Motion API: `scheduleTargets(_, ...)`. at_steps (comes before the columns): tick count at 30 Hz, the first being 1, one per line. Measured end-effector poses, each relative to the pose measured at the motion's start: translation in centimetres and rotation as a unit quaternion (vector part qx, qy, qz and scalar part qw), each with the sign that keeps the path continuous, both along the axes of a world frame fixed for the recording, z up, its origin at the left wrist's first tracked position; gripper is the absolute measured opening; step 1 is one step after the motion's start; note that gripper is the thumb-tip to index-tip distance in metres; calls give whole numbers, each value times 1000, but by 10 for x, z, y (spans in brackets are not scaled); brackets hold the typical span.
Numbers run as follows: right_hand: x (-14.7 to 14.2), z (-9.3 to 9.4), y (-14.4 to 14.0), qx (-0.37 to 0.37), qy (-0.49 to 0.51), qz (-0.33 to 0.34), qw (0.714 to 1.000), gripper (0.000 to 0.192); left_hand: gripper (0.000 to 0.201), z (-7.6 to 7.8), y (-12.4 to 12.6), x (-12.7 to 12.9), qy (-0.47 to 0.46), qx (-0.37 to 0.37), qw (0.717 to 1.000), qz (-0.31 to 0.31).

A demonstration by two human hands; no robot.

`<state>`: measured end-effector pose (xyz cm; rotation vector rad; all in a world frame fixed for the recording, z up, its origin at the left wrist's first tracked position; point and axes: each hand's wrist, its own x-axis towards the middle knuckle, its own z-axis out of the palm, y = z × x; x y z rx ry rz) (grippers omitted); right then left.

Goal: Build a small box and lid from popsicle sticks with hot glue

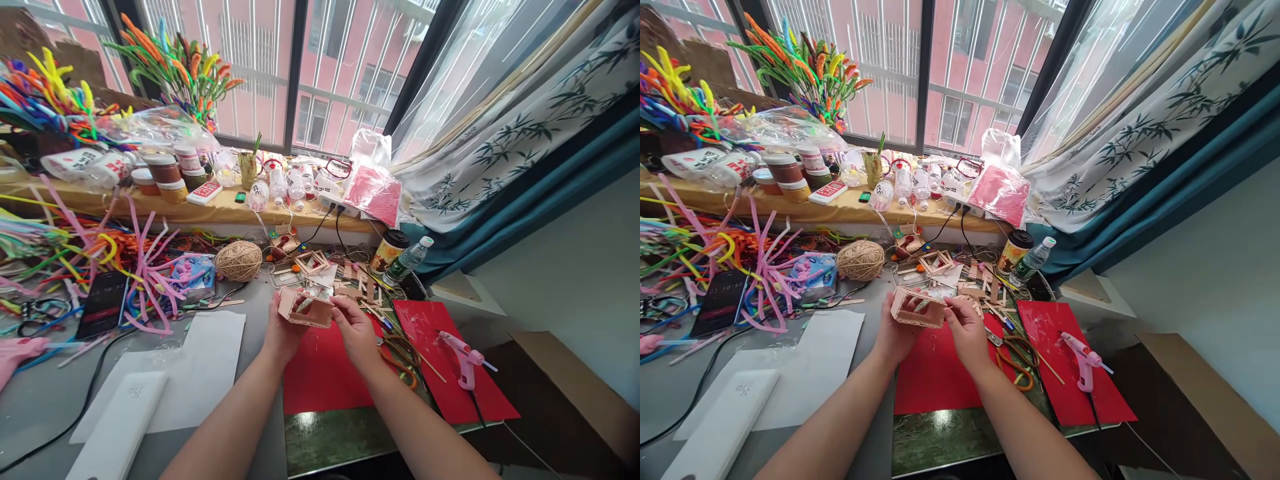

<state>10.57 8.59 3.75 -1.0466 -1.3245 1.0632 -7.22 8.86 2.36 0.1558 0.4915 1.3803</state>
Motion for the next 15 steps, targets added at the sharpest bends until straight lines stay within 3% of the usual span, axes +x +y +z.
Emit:
scheduleTargets(3, 2, -5, 3, -28, 56, -30, 998, 26, 52, -4, -1, 6, 22, 21, 999, 19)
scheduleTargets(10, 16, -10, 6, -116, 167, -31, 979, 30, 53, -9, -6, 16, 39, 74, 996, 17)
scheduleTargets(15, 57, 13, 4, -179, 186, 11, 966, 21, 57, -5, -6, 4, -72, 29, 997, -7)
